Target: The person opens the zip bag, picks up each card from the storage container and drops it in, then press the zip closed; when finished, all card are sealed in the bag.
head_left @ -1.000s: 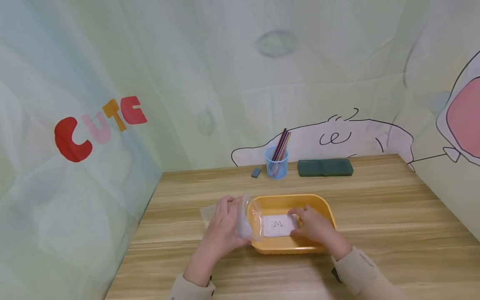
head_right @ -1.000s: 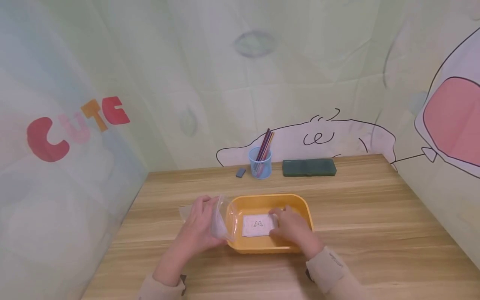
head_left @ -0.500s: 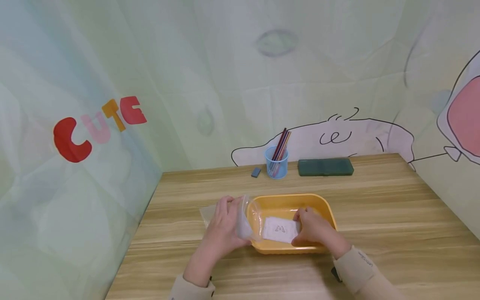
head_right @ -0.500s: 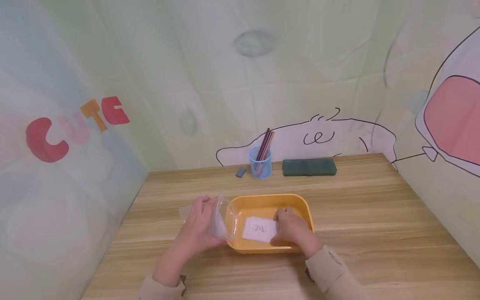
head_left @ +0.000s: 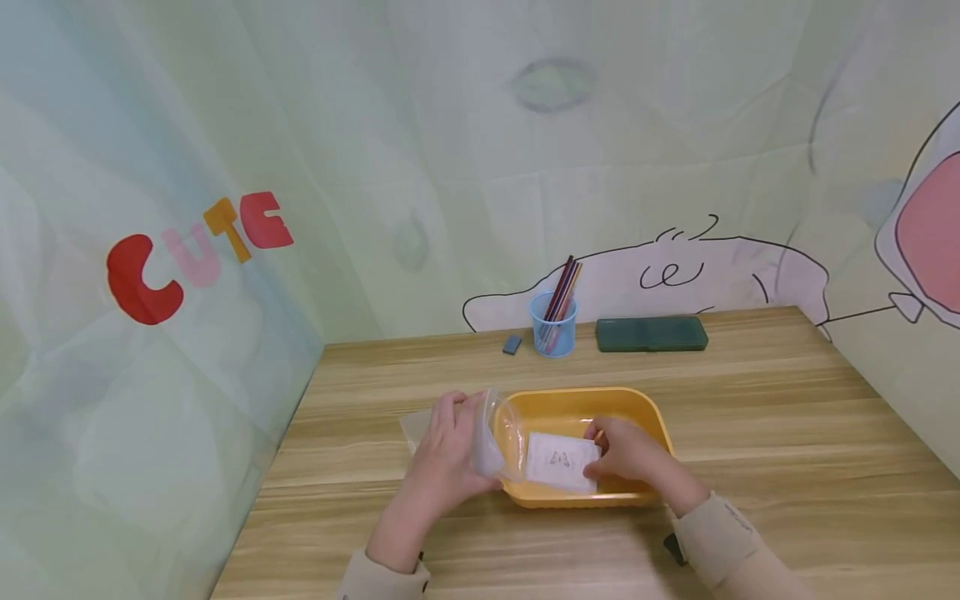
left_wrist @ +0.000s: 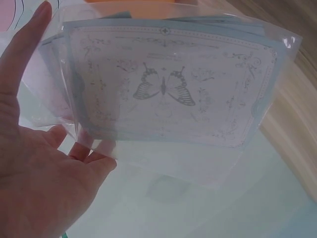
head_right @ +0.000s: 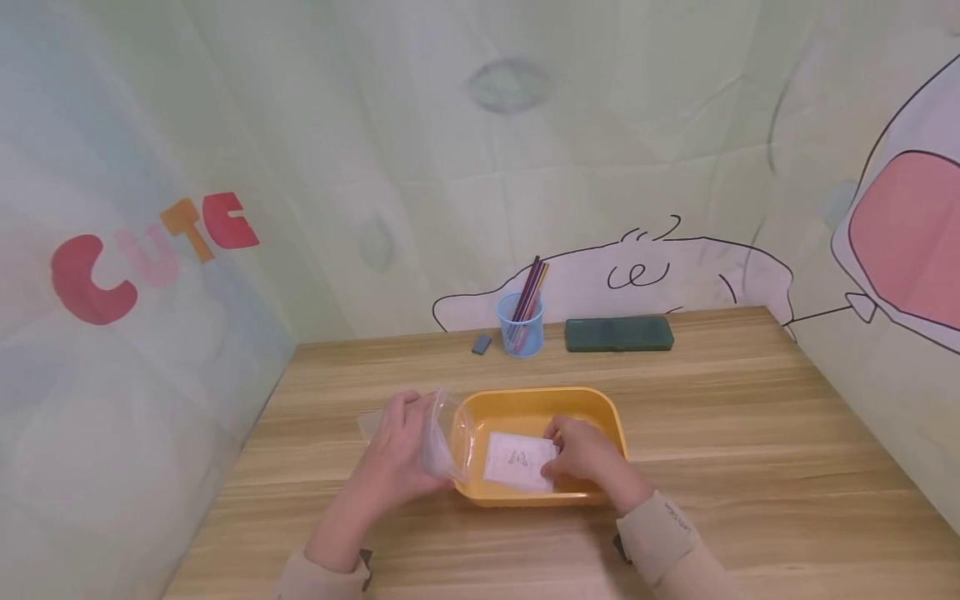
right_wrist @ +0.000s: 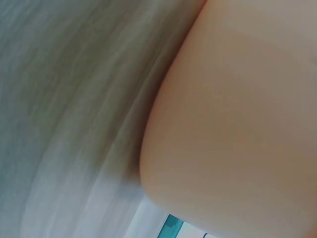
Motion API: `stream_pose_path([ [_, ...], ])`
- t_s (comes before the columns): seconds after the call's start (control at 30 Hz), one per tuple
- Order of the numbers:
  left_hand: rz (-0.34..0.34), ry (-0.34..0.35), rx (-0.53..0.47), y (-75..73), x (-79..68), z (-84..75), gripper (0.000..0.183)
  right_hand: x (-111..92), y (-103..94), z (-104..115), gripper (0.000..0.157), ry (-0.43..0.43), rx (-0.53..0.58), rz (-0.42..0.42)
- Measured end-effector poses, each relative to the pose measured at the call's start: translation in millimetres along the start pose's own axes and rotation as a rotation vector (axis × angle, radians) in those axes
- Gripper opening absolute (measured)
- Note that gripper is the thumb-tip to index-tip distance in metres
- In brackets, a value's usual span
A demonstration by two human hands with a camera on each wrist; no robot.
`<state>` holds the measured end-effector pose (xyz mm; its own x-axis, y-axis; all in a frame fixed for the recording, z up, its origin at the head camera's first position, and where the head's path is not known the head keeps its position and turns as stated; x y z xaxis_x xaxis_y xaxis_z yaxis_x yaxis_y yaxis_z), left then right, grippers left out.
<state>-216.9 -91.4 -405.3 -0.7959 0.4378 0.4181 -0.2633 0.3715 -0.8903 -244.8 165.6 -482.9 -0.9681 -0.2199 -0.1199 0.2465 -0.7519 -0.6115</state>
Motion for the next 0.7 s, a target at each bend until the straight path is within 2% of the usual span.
stream_pose_path([
  [0.13,0.004,-0.005,0.002,-0.6,0.3,-0.1,0.117,-2,-2.5,4,0.02,-0.069,-0.02,-0.015],
  [0.27,0.009,-0.011,-0.001,-0.5,0.3,0.0,0.116,-2,-4.5,7,0.006,-0.092,-0.065,-0.061],
  [0.43,0.009,-0.013,-0.005,-0.8,0.6,0.1,0.116,-1,-7.0,8,0.013,-0.128,-0.087,-0.118],
  [0.63,0.01,-0.011,-0.004,-0.8,0.9,-0.2,0.115,-4,-14.1,13,0.015,-0.297,-0.037,-0.133],
  [0.7,0.005,-0.006,-0.007,-0.7,1.0,-0.3,0.115,-5,-16.3,14,0.016,-0.324,-0.004,-0.127],
])
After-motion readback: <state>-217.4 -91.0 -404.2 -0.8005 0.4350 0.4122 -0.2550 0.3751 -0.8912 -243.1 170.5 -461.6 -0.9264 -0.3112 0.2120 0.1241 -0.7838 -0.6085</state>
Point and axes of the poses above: each hand's wrist, its own x-axis towards the middle knuckle, its own y-axis out of the palm, z = x × y, the point moved 4 cm from there along x, towards the middle knuckle, and after that the axes turned 9 degrees about x, right-handed, at the moved point
